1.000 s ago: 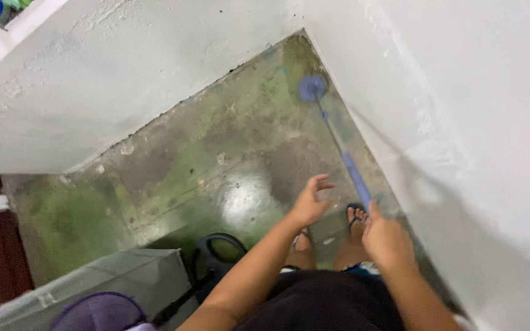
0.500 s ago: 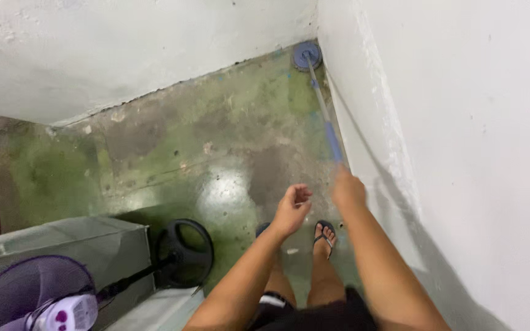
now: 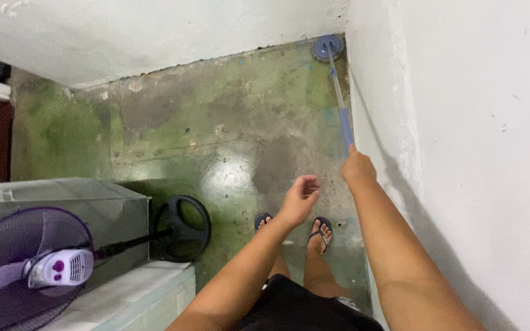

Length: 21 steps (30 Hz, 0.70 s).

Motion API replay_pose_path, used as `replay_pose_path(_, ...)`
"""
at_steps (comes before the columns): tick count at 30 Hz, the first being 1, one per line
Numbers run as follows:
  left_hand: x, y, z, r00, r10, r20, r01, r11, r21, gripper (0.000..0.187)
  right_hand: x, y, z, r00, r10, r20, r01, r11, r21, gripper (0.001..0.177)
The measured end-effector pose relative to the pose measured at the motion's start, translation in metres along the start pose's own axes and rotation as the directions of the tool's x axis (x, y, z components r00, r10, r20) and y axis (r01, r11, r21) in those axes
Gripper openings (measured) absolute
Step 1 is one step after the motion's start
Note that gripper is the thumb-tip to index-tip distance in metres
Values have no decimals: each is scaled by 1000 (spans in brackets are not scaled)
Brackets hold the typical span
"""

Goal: The person mops a green concrete floor using a mop, moving two standing fans aside to reach the corners and dipping the mop into a small bucket of soapy water.

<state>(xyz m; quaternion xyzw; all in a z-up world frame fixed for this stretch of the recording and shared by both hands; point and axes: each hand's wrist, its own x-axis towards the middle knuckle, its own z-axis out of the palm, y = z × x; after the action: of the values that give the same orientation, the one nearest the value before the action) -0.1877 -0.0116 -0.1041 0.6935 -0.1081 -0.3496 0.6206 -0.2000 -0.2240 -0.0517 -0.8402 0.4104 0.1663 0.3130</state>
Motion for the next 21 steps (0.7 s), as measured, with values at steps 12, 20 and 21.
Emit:
replay_pose_path(12,-16,-27,-29,985,-61,-159,54,997,-46,35,-154,19,9,976,61,210,-20,981,-193,58)
replay_pose_path(20,-18,-22,-60,978,3,-209,0,1000,15,36,8,-59,40,993,-2,121,21,986,-163,59)
replay_pose_path(21,-17,-26,-62,974,-2,-225,4,1000,10,36,8,-64,39,990,31,139,-8,987,-161,59)
